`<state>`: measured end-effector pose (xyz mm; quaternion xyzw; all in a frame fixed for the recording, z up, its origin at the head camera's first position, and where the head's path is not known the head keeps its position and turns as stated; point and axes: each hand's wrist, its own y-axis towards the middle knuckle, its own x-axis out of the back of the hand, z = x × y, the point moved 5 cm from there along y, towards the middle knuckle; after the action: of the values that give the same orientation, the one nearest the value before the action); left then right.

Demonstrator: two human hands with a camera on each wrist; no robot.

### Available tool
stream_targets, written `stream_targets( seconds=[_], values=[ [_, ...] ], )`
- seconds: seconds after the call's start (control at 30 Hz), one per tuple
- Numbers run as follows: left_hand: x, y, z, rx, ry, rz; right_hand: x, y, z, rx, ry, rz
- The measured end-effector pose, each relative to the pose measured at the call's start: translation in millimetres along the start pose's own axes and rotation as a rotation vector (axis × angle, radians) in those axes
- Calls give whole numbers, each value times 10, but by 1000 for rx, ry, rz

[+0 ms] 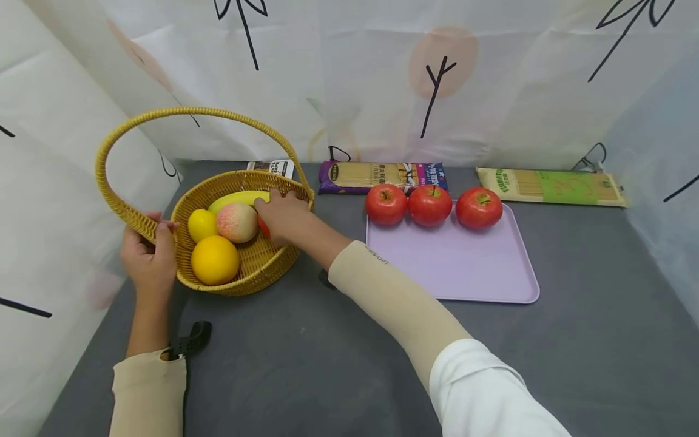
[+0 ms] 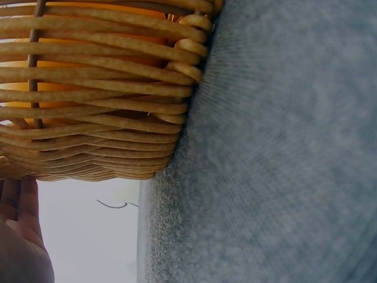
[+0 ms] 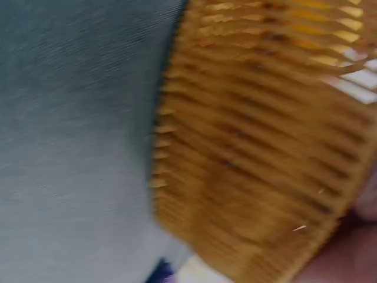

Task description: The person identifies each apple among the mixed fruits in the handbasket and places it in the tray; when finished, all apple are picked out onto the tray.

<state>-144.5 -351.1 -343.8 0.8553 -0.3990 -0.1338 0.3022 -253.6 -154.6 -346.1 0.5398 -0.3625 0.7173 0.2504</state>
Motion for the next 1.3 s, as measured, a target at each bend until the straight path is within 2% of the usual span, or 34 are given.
stream_targets(
  seconds=[0.3, 0.4, 0.63, 0.83, 1.07, 1.3],
  values=[
    [-9, -3, 29, 5, -19, -10, -26, 20, -67, -19, 30, -70],
    [-13, -3, 34, 8, -11, -5, -33, 17, -79, 0, 34, -88],
    [-9, 5, 19, 5, -36, -2, -6, 4, -93, 73, 22, -200],
    [-6, -11, 15, 1, -24, 2, -9, -20, -116, 96, 75, -245],
    [-3, -28, 42, -6, -26, 2, -24, -50, -134, 91, 133, -258],
    [-6, -1, 30, -5, -15, -2, 15, -68, -158, 103, 222, -322]
  ],
)
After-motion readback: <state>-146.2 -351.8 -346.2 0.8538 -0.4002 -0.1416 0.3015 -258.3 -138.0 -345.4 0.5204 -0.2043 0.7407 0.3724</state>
